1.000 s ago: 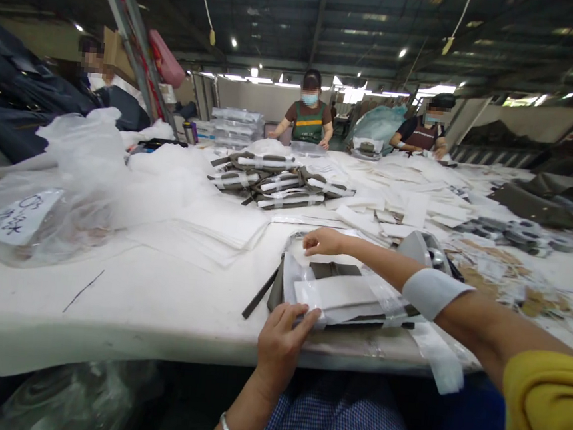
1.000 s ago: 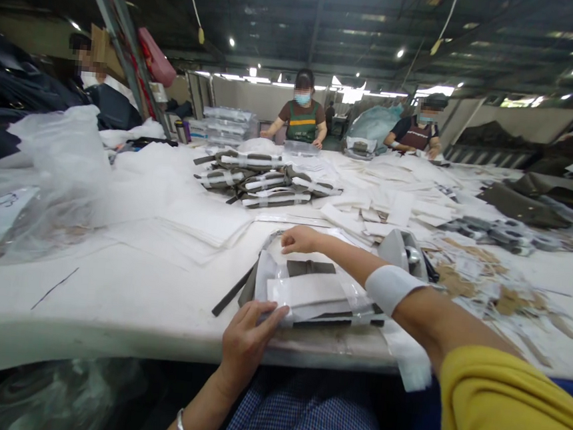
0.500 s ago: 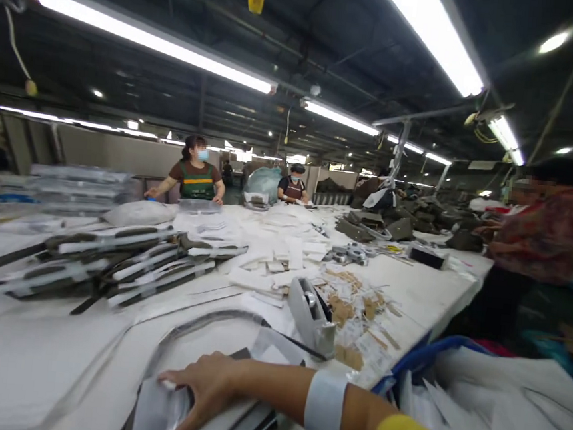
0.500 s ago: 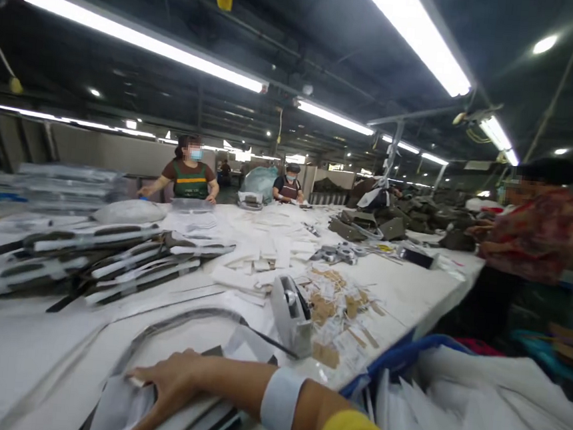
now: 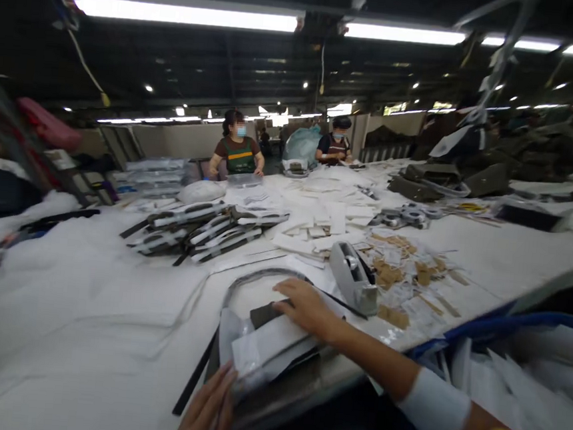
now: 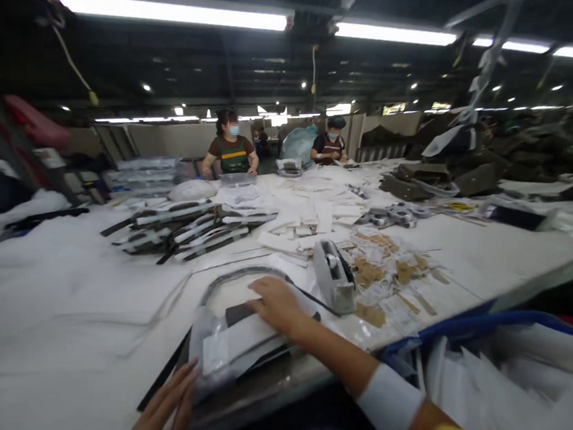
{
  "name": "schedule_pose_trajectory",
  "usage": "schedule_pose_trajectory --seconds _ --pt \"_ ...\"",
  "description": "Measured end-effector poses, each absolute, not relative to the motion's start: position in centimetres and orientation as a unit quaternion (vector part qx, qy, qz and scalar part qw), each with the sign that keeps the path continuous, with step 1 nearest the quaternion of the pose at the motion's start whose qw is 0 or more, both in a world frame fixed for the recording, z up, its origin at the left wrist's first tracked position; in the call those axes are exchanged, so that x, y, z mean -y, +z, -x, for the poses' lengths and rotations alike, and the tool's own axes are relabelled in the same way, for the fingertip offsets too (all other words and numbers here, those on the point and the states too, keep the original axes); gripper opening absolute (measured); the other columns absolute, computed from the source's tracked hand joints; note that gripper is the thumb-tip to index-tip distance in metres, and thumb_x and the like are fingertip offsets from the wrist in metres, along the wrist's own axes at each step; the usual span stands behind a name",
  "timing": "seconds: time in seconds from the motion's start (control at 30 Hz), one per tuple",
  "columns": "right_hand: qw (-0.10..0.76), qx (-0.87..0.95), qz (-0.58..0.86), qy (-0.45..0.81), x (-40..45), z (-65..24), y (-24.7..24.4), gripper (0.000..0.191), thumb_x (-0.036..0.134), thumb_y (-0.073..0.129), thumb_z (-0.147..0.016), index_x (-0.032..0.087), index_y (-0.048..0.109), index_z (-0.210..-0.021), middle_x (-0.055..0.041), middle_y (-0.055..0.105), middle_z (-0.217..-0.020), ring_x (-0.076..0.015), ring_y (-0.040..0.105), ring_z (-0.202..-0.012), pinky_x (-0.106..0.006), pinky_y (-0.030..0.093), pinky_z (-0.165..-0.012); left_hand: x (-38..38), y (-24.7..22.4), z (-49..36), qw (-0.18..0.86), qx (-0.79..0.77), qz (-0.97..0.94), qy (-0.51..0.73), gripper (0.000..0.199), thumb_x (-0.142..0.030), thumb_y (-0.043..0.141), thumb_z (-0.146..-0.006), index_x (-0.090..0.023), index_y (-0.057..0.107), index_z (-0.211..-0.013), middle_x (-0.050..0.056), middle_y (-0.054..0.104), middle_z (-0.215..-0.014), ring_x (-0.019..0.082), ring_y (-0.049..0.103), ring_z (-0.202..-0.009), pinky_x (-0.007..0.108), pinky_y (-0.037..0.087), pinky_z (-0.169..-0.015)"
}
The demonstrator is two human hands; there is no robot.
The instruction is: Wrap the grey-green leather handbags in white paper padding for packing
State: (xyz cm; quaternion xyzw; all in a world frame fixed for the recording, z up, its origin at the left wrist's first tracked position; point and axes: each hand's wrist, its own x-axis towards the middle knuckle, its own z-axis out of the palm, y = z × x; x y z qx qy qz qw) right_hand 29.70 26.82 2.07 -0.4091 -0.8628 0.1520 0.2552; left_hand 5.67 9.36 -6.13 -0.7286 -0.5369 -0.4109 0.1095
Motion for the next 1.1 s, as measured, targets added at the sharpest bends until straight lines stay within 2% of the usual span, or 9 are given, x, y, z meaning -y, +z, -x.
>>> schedule_pose_trajectory --seconds 0.07,0.17,0.33,0.43,0.53,0.7,0.83,0.97,1.1 --pt "0.256 0.836 0.474 0.103 -25.9 -33.7 2.4 0.041 0.038 0.056 -0.092 0.018 0.063 -0.128 -0.0134 0.065 -0.128 -0.0301 0.056 -0.124 -0.045 0.041 -0.108 -9.9 -5.1 -4.7 0.073 0.611 0.665 -0.424 0.039 -0.019 0.052 -0.095 -0.028 0.058 -0.132 0.005 0.063 -0.132 0.021 0.062 -0.118 0.034 0.058 -0.091" --pt "0.17 0.788 0.582 0.11 -24.9 -38.3 1.7 0.057 0.05 0.049 -0.094 0.014 0.055 -0.137 -0.0193 0.065 -0.127 -0.0375 0.06 -0.118 -0.053 0.046 -0.1 -12.0 -4.6 -3.6 -0.014 0.655 0.582 -0.481 0.03 -0.028 0.055 -0.094 -0.024 0.065 -0.122 0.007 0.071 -0.119 0.022 0.067 -0.111 0.033 0.06 -0.082" --pt "0.1 0.74 0.623 0.232 -24.7 -39.8 -0.6 0.073 0.062 0.037 -0.093 0.013 0.044 -0.147 -0.0177 0.059 -0.136 -0.0386 0.056 -0.125 -0.053 0.042 -0.106 -14.8 -5.2 -4.2 -0.169 0.687 0.498 -0.5 0.046 -0.039 0.063 -0.089 -0.019 0.06 -0.13 0.013 0.069 -0.122 0.028 0.063 -0.117 0.044 0.053 -0.097" --pt "0.17 0.723 0.617 0.26 -24.6 -39.0 -0.6 0.067 0.056 0.045 -0.091 0.017 0.046 -0.145 -0.0125 0.055 -0.142 -0.0344 0.052 -0.13 -0.048 0.039 -0.111 -15.1 -4.4 -5.4 -0.192 0.7 0.478 -0.495 0.057 -0.038 0.067 -0.085 -0.017 0.054 -0.136 0.015 0.065 -0.128 0.029 0.059 -0.122 0.044 0.047 -0.105" --pt "0.313 0.705 0.579 0.266 -23.9 -38.2 1.0 0.059 0.047 0.051 -0.09 0.021 0.048 -0.143 -0.009 0.058 -0.139 -0.0306 0.054 -0.129 -0.045 0.041 -0.111 -14.3 -1.8 -6.6 -0.195 0.679 0.447 -0.549 0.061 -0.039 0.069 -0.084 -0.023 0.05 -0.14 0.01 0.062 -0.133 0.026 0.056 -0.126 0.039 0.044 -0.108" --pt "0.522 0.678 0.453 0.248 -23.4 -36.6 2.9 0.068 0.037 0.058 -0.09 0.028 0.031 -0.152 -0.0054 0.044 -0.152 -0.0252 0.044 -0.137 -0.045 0.035 -0.116 -11.7 2.9 -7.3 -0.103 0.614 0.433 -0.652 0.071 -0.046 0.065 -0.087 -0.03 0.034 -0.149 0.007 0.04 -0.153 0.027 0.045 -0.135 0.04 0.04 -0.111" --pt "0.487 0.705 0.432 0.28 -24.7 -35.5 0.4 0.076 0.026 0.063 -0.084 0.026 0.029 -0.152 -0.0097 0.05 -0.146 -0.0269 0.05 -0.132 -0.047 0.042 -0.109 -10.8 3.1 -6.5 -0.126 0.714 0.436 -0.533 0.063 -0.057 0.049 -0.091 -0.029 0.039 -0.147 0.006 0.049 -0.148 0.032 0.039 -0.139 0.05 0.029 -0.116" --pt "0.404 0.745 0.451 0.279 -25.3 -35.4 -1.6 0.087 0.021 0.068 -0.079 0.022 0.024 -0.155 -0.0145 0.051 -0.145 -0.0302 0.053 -0.128 -0.048 0.048 -0.102 -11.2 2.5 -6.1 -0.146 0.808 0.433 -0.371 0.071 -0.068 0.032 -0.091 -0.025 0.044 -0.145 0.015 0.049 -0.146 0.045 0.04 -0.135 0.061 0.038 -0.106" --pt "0.389 0.762 0.456 0.245 -24.3 -37.9 -0.4 0.065 0.026 0.064 -0.086 0.027 0.041 -0.147 -0.0083 0.065 -0.128 -0.0235 0.067 -0.105 -0.039 0.054 -0.088 -12.0 2.9 -5.5 -0.12 0.819 0.459 -0.322 0.071 -0.069 0.032 -0.089 -0.028 0.04 -0.147 0.016 0.056 -0.139 0.048 0.048 -0.128 0.064 0.043 -0.097"
